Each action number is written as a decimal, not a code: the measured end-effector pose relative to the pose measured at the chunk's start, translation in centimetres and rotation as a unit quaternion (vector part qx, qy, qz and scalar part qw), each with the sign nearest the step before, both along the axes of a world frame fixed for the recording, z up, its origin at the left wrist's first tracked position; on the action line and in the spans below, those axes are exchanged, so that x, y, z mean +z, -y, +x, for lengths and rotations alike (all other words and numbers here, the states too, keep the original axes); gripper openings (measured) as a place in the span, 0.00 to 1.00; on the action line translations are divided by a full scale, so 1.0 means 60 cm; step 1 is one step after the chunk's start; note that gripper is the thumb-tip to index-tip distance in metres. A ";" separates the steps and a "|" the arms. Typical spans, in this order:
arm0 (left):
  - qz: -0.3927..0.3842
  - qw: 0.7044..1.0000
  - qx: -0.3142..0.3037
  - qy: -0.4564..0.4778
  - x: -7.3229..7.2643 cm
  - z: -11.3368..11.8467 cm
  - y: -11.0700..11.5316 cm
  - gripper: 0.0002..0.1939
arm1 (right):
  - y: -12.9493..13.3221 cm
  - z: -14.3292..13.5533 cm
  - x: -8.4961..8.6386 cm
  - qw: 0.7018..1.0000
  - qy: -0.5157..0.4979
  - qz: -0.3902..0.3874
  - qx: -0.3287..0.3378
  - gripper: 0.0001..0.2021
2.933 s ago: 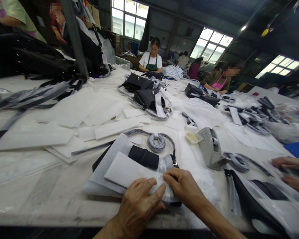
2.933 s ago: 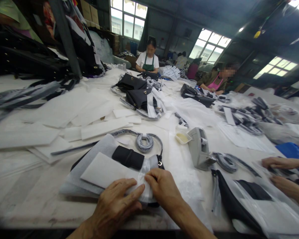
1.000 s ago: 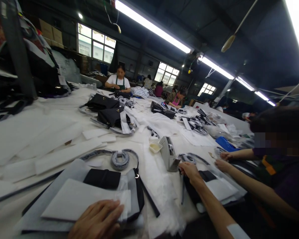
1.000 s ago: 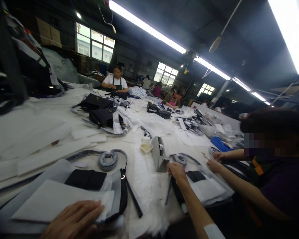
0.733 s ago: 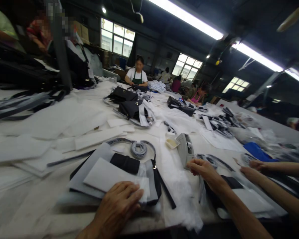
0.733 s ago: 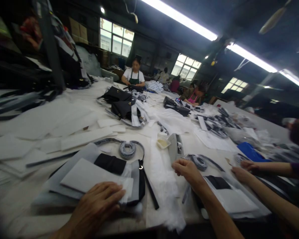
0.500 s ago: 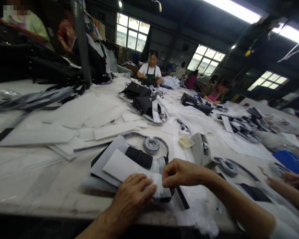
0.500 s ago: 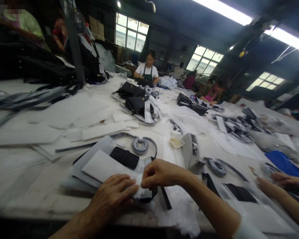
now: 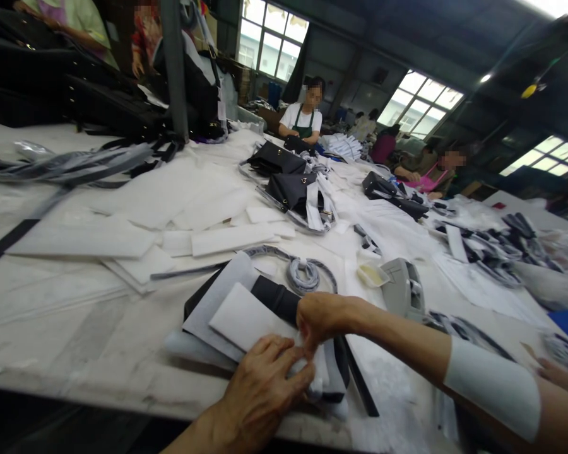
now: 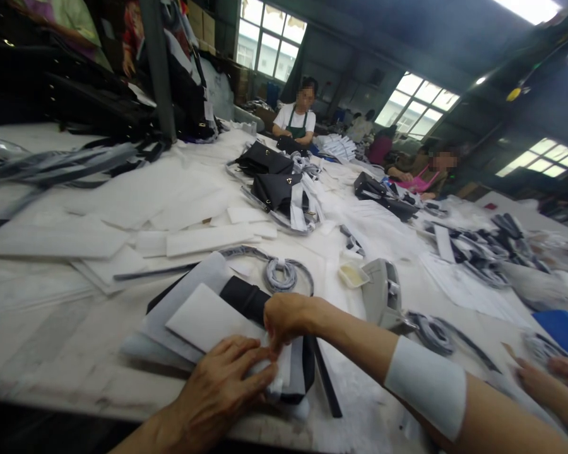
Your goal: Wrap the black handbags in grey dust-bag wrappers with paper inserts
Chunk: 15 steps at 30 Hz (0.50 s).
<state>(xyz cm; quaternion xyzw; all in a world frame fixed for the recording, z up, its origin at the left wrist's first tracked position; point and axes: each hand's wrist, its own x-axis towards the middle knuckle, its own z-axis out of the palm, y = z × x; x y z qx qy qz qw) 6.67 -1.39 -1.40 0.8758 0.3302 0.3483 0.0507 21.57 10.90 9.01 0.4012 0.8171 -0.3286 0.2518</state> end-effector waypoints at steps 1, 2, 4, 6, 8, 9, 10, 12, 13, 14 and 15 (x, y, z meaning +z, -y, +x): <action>0.002 1.000 0.000 -0.002 0.000 0.000 0.000 0.13 | 0.000 -0.006 -0.004 0.999 0.013 0.045 0.011 0.17; 0.004 1.000 0.000 0.000 0.001 0.000 0.000 0.12 | 0.000 -0.010 -0.007 0.996 0.026 0.081 0.020 0.20; 0.006 1.000 0.002 0.012 0.002 0.001 -0.001 0.10 | -0.001 -0.012 -0.009 0.992 0.039 0.114 0.029 0.21; 0.007 1.000 0.005 0.025 0.002 0.000 -0.001 0.09 | -0.005 -0.001 -0.003 0.994 0.052 0.093 0.031 0.13; 0.006 0.999 0.007 0.031 0.001 0.000 -0.001 0.10 | -0.009 0.022 0.011 0.998 0.047 0.042 0.006 0.04; 0.004 0.999 0.008 0.032 0.001 0.000 -0.001 0.10 | -0.010 0.037 0.020 0.999 0.028 0.010 -0.026 0.02; 0.002 0.999 0.008 0.032 0.001 0.000 -0.001 0.10 | -0.009 0.053 0.028 0.997 -0.009 -0.024 -0.074 0.04; -0.003 1.000 0.006 0.029 0.004 -0.001 -0.001 0.11 | 0.004 0.082 0.040 0.967 -0.124 -0.103 -0.196 0.11; -0.001 1.000 0.006 0.027 0.006 0.000 -0.001 0.11 | 0.017 0.094 0.042 0.937 -0.185 -0.157 -0.252 0.17; -0.002 1.000 0.006 0.026 0.009 0.000 -0.001 0.11 | 0.034 0.104 0.042 0.898 -0.240 -0.221 -0.296 0.22; -0.007 1.000 0.007 0.026 0.011 0.001 -0.001 0.12 | 0.053 0.113 0.038 0.854 -0.286 -0.286 -0.326 0.27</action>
